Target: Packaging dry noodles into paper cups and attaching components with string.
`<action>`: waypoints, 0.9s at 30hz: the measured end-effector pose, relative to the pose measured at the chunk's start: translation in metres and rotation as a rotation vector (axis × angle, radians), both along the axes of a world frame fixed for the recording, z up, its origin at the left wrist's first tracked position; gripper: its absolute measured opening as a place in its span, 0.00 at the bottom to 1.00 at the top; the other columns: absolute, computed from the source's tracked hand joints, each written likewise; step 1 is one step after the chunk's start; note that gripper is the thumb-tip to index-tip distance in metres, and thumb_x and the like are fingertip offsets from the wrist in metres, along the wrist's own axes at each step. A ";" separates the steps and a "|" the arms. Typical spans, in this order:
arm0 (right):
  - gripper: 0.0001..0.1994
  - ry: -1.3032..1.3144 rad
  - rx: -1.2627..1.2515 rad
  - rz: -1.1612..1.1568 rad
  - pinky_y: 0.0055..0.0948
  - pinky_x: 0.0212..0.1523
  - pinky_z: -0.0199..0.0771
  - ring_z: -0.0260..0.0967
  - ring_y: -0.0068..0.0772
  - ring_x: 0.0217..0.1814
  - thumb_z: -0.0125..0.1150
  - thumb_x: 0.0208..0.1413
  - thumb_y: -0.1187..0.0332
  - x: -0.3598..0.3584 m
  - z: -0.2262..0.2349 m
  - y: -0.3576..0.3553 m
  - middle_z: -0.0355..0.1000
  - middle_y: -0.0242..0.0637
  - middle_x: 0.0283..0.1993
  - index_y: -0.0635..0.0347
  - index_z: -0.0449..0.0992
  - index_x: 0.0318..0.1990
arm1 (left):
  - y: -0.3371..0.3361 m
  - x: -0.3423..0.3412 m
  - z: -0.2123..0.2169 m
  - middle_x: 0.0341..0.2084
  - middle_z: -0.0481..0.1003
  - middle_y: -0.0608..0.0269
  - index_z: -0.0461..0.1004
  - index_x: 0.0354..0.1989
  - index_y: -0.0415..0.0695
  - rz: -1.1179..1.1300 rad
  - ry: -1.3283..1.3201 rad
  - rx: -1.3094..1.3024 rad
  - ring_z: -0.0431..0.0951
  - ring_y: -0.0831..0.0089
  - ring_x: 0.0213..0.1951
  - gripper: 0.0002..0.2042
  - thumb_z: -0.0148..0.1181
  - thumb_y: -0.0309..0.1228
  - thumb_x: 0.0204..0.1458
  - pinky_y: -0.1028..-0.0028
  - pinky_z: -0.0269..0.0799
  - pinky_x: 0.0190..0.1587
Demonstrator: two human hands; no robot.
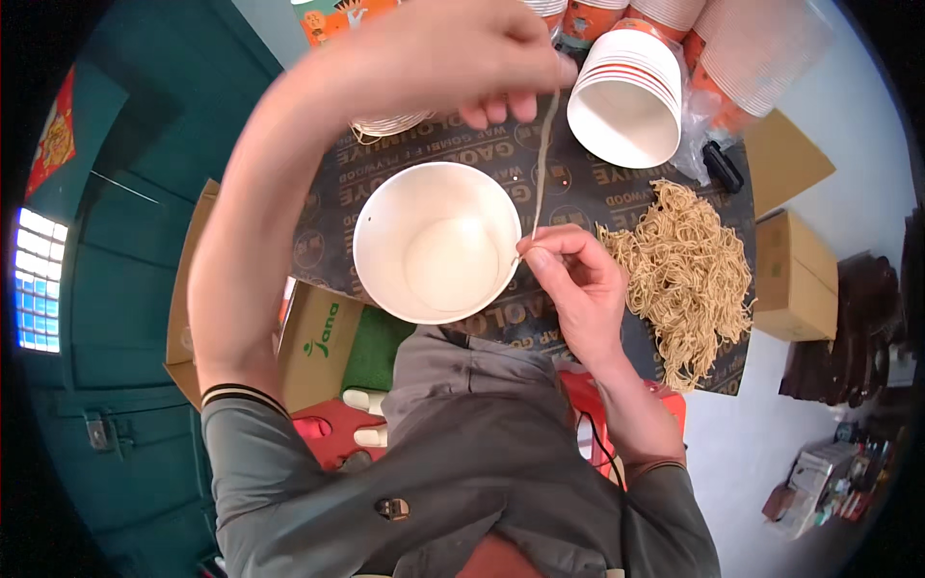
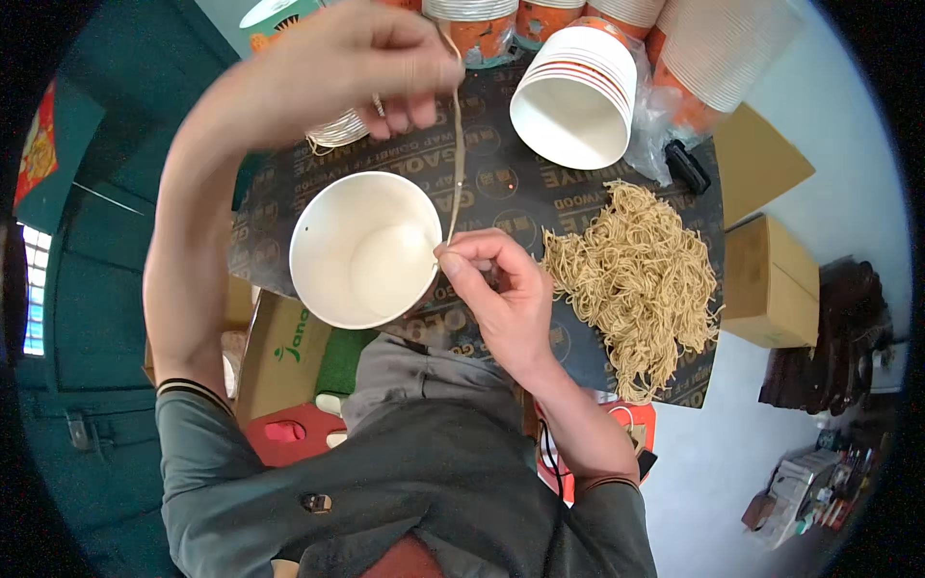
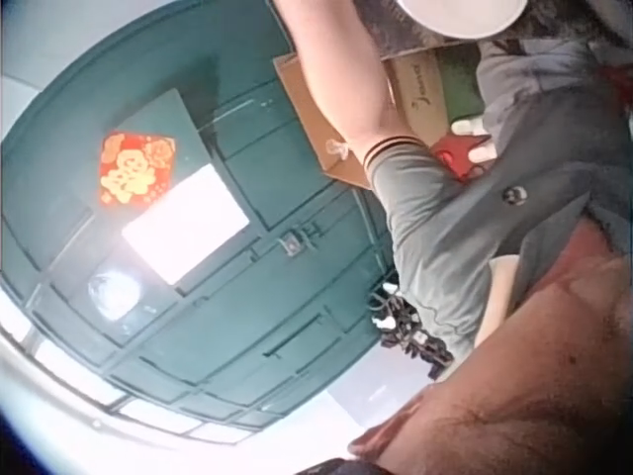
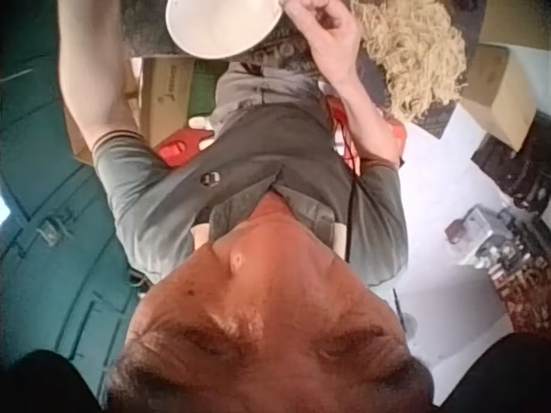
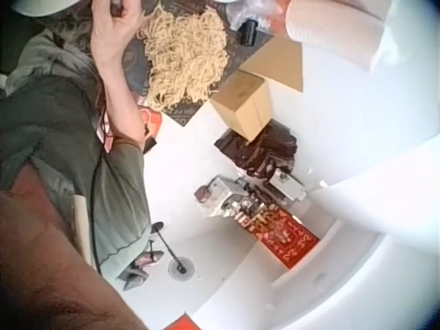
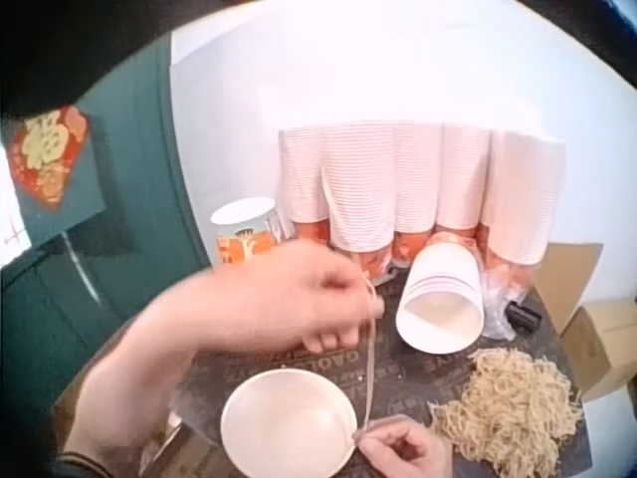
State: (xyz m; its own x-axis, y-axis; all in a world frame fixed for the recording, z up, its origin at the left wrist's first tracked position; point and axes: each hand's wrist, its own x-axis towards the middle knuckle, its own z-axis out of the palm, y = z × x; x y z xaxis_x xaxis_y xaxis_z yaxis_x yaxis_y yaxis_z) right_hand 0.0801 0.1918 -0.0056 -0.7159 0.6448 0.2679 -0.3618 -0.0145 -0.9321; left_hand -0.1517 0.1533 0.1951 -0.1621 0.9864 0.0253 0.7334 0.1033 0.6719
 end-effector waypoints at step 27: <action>0.04 0.158 -0.291 -0.033 0.25 0.53 0.81 0.77 0.21 0.55 0.63 0.76 0.76 -0.002 -0.015 -0.010 0.76 0.41 0.63 0.68 0.79 0.50 | -0.082 0.079 -0.134 0.41 0.83 0.65 0.86 0.44 0.36 0.263 -0.429 0.199 0.83 0.77 0.42 0.04 0.70 0.24 0.65 0.73 0.81 0.45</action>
